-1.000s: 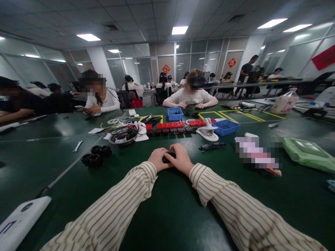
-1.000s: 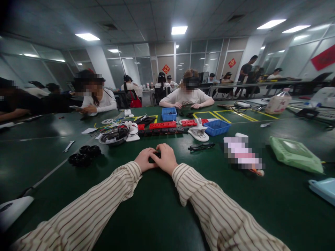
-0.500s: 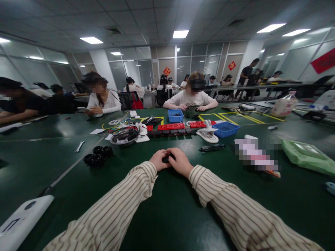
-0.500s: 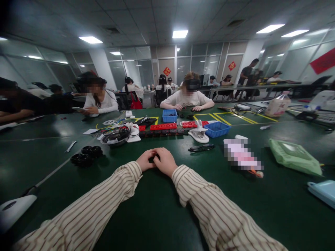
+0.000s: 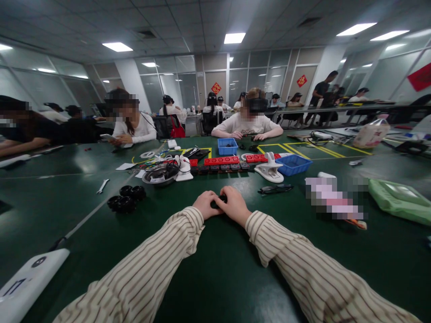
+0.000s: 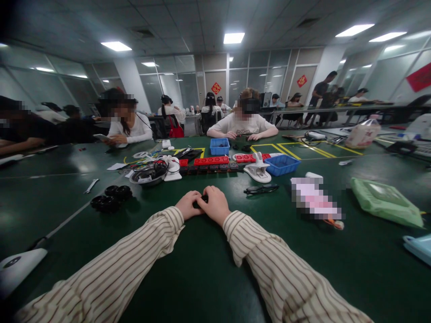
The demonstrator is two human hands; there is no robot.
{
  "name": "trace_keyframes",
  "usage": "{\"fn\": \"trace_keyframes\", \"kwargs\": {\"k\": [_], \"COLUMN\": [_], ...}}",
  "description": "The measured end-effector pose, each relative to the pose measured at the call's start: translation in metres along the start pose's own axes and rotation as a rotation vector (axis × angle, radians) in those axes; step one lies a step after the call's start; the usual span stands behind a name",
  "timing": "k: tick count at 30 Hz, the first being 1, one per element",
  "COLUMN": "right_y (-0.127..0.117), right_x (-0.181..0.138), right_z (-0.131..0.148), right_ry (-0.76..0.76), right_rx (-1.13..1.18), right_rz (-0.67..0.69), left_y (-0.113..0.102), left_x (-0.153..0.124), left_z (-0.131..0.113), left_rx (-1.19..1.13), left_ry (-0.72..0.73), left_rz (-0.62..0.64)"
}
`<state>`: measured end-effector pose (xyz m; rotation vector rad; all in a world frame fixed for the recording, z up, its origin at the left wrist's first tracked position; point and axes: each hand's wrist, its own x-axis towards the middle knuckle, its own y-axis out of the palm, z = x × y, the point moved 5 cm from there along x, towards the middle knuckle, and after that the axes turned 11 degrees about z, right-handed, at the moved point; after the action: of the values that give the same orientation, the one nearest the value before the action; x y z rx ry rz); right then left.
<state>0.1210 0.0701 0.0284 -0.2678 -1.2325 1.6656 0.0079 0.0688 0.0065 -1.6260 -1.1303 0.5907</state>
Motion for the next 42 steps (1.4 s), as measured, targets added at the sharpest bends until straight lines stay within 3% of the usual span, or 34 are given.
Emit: {"fn": "trace_keyframes", "kwargs": {"k": [10,15,21,25,35,42], "right_y": [-0.003,-0.009,-0.006,-0.003,-0.005,-0.008], "right_x": [-0.007,-0.009,-0.007,-0.004,-0.007,-0.010], "right_z": [0.020,0.016,0.006,0.007,0.015,0.009], "right_ry": [-0.263,-0.153,0.012,-0.010,-0.210,-0.093], "right_rx": [0.042,0.030,-0.044,-0.058,0.080,0.082], "right_rz": [0.096,-0.028,-0.042,-0.004,0.039,-0.069], "left_y": [0.005,0.001,-0.007,-0.006,0.007,0.001], "left_x": [0.004,0.001,-0.004,-0.001,0.006,0.000], "left_z": [0.006,0.001,-0.005,-0.008,0.009,-0.004], "left_rx": [-0.020,-0.059,-0.028,0.052,-0.100,-0.044], "left_ry": [0.068,0.068,-0.014,-0.015,0.085,0.041], "left_rz": [0.060,0.005,-0.123,-0.078,0.039,0.008]}}
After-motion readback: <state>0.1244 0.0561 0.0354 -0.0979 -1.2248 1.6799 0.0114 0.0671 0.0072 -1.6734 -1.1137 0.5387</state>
